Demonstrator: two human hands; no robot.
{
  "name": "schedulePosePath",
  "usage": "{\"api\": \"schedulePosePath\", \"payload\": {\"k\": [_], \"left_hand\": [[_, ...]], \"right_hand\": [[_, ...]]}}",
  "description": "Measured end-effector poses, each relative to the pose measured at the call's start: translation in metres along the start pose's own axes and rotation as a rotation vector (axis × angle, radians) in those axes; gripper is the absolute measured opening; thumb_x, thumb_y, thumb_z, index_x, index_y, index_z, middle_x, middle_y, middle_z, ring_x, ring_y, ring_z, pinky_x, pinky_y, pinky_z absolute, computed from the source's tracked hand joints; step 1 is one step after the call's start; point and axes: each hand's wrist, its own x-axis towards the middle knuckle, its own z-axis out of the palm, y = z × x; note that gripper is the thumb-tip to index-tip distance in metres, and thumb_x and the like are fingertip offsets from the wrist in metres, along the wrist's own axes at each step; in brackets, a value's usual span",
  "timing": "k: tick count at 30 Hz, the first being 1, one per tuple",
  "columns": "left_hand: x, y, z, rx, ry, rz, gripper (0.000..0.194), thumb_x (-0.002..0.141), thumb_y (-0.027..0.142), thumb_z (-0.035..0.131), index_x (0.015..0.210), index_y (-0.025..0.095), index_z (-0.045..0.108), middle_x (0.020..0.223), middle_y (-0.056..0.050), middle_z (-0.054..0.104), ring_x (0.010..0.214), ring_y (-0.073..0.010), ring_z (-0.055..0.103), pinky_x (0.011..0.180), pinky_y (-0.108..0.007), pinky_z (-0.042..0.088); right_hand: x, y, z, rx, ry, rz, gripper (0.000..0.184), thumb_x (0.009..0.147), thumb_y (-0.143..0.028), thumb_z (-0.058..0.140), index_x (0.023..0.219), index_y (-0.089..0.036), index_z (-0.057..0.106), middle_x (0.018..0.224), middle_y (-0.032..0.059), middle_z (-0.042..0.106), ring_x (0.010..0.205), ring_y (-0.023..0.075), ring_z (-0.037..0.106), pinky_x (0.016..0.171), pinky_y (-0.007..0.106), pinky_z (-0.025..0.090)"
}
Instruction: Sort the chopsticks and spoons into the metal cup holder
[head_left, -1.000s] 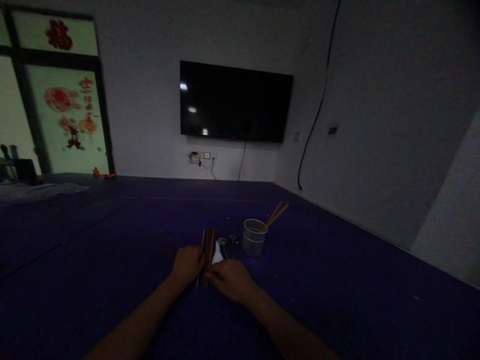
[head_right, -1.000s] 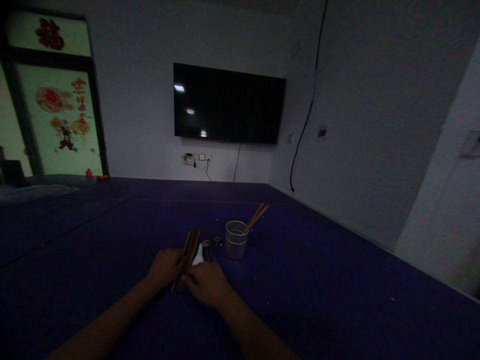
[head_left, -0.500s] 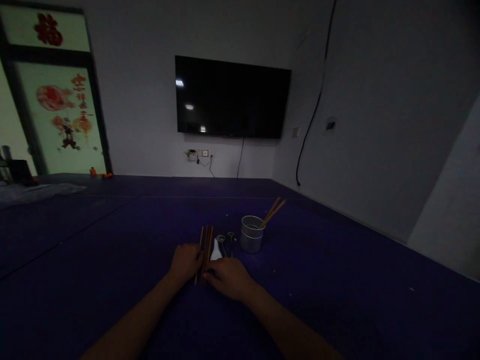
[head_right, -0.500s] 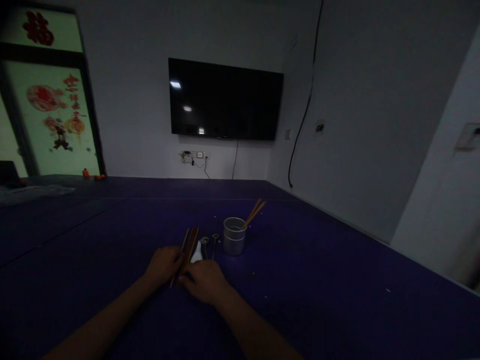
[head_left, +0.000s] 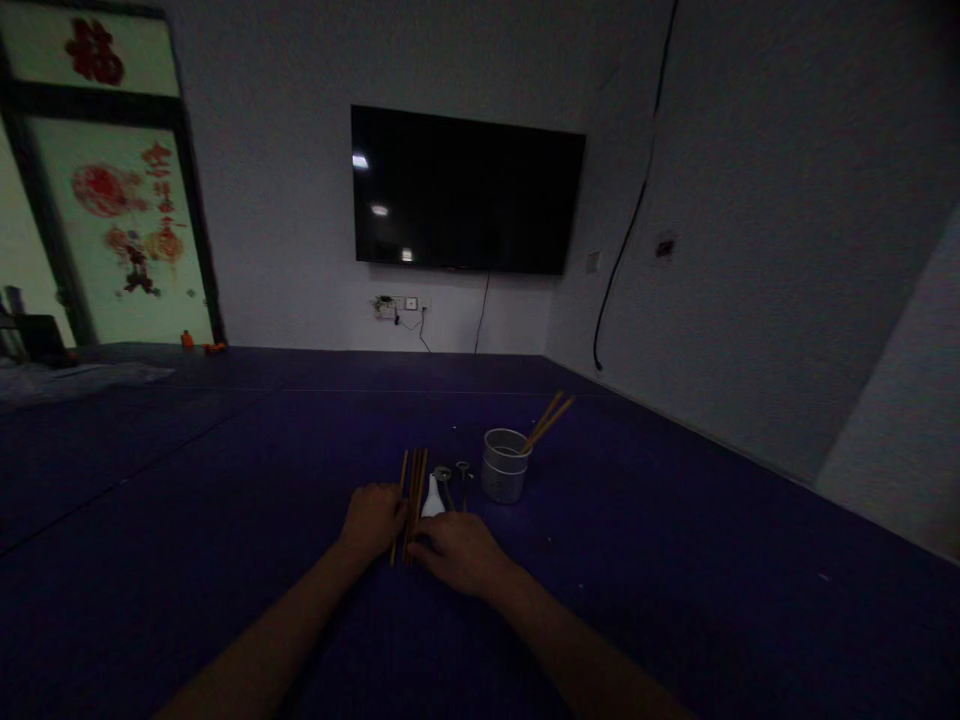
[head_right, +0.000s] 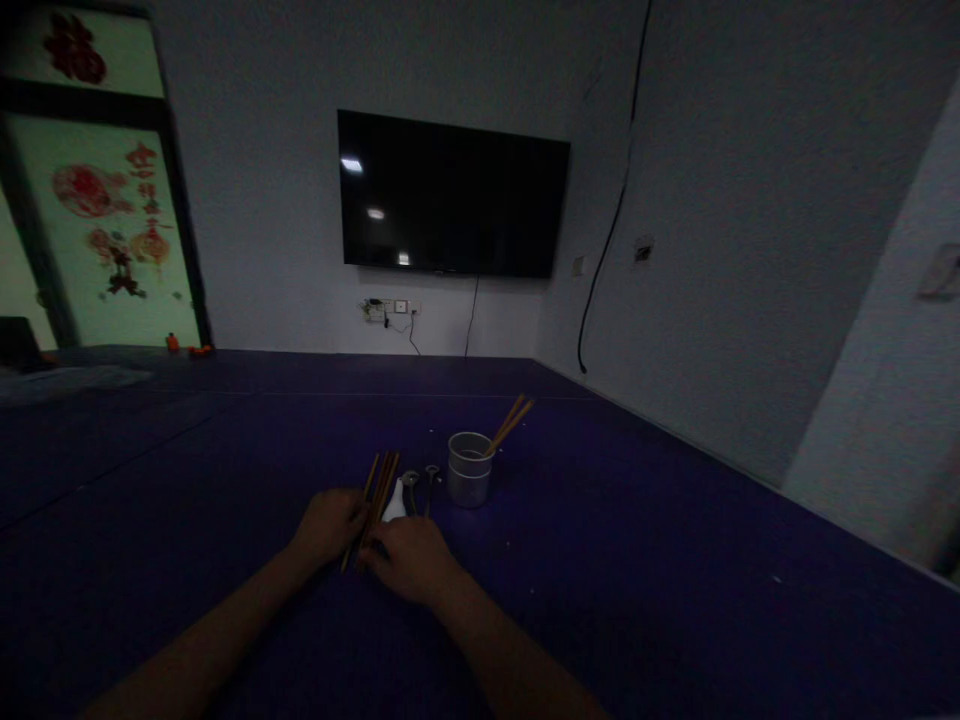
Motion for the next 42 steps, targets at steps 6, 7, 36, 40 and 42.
{"api": "schedulePosePath", "payload": {"k": [6,7,36,40,42], "left_hand": [[-0.0009,0.0007,-0.0006,0.009,0.017,0.005,0.031,0.087,0.029,0.034,0.083,0.016,0.062,0.093,-0.01,0.067,0.084,-0.0209,0.062,0.074,-0.031,0.042],[-0.001,0.0007,-0.0004,0.009,0.018,0.008,0.031,0.087,0.029,0.034,0.083,0.017,0.062,0.093,-0.01,0.067,0.084,-0.0209,0.062,0.074,-0.031,0.042],[-0.0009,0.0004,-0.0006,0.003,0.022,0.013,0.031,0.087,0.03,0.035,0.081,0.016,0.062,0.089,-0.01,0.067,0.083,-0.0217,0.062,0.073,-0.032,0.041],[-0.0009,-0.0001,-0.0007,-0.002,0.014,0.02,0.031,0.086,0.031,0.035,0.081,0.016,0.062,0.089,-0.01,0.067,0.084,-0.0218,0.062,0.074,-0.031,0.041],[-0.0008,-0.0003,-0.0003,-0.006,0.01,0.019,0.032,0.086,0.031,0.035,0.08,0.016,0.062,0.089,-0.01,0.067,0.085,-0.0219,0.062,0.074,-0.031,0.041]], "right_hand": [[0.0,-0.0004,-0.0009,0.004,-0.01,0.004,0.03,0.087,-0.038,0.043,0.109,-0.026,0.06,0.1,0.0038,0.068,0.091,0.0199,0.062,0.074,0.027,0.042],[0.0,-0.0003,-0.0007,0.008,-0.007,0.003,0.03,0.087,-0.038,0.043,0.109,-0.026,0.059,0.1,0.0037,0.068,0.091,0.0198,0.062,0.074,0.027,0.042],[-0.0025,-0.0045,-0.0066,0.001,-0.03,-0.022,0.034,0.087,-0.038,0.044,0.115,-0.023,0.055,0.103,0.0071,0.066,0.093,0.0222,0.061,0.075,0.031,0.042],[-0.0039,-0.0054,-0.0074,0.0,-0.022,-0.033,0.033,0.087,-0.037,0.044,0.115,-0.023,0.055,0.104,0.0072,0.066,0.094,0.0229,0.061,0.075,0.032,0.042],[-0.0041,-0.0052,-0.007,0.003,-0.02,-0.034,0.033,0.087,-0.037,0.044,0.114,-0.023,0.056,0.104,0.0068,0.066,0.094,0.0227,0.061,0.075,0.032,0.042]]}}
